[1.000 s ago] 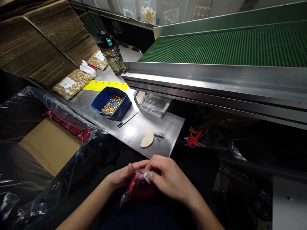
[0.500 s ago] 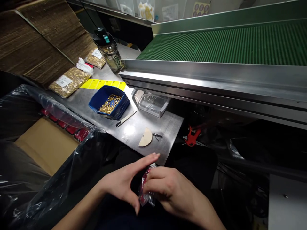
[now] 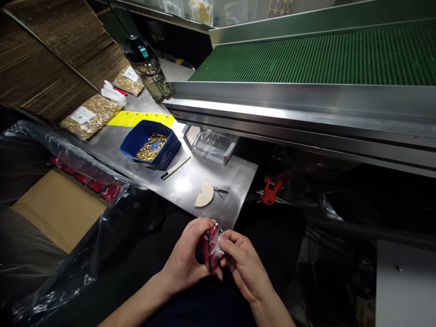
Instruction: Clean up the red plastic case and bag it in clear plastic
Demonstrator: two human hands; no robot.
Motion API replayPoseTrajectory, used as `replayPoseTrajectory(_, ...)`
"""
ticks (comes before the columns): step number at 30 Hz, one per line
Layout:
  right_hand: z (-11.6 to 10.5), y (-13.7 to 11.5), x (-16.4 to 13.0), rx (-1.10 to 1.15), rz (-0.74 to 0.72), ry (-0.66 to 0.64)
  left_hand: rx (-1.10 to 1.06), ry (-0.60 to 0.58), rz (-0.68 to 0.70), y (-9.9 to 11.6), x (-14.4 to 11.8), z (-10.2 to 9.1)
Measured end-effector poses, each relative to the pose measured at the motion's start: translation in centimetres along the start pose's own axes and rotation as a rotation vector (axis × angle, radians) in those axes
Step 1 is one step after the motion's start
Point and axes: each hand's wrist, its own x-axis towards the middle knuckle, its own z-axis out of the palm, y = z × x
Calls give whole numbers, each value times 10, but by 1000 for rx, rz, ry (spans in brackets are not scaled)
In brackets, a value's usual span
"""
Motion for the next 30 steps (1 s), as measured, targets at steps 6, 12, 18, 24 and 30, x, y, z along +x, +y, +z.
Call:
replayPoseTrajectory(6,6,5,0,-33,-144,56,40,-45,-14,-1,-5,6)
replayPoseTrajectory(12,1,2,-3,-415,-296,81,-112,-13,-214,2,-10,10)
replayPoseTrajectory(18,-7,-2,-13,-578,-311,-10,-149,-6,-323,-6,-14,11)
replayPoseTrajectory(24,-11,2,-16,-1029,-672,95,-180,-67,-298,-5,-12,5)
replayPoseTrajectory(30,-14,-8,-20,-1391,-731,-38,-161,-115,-242,-7,-12,-3)
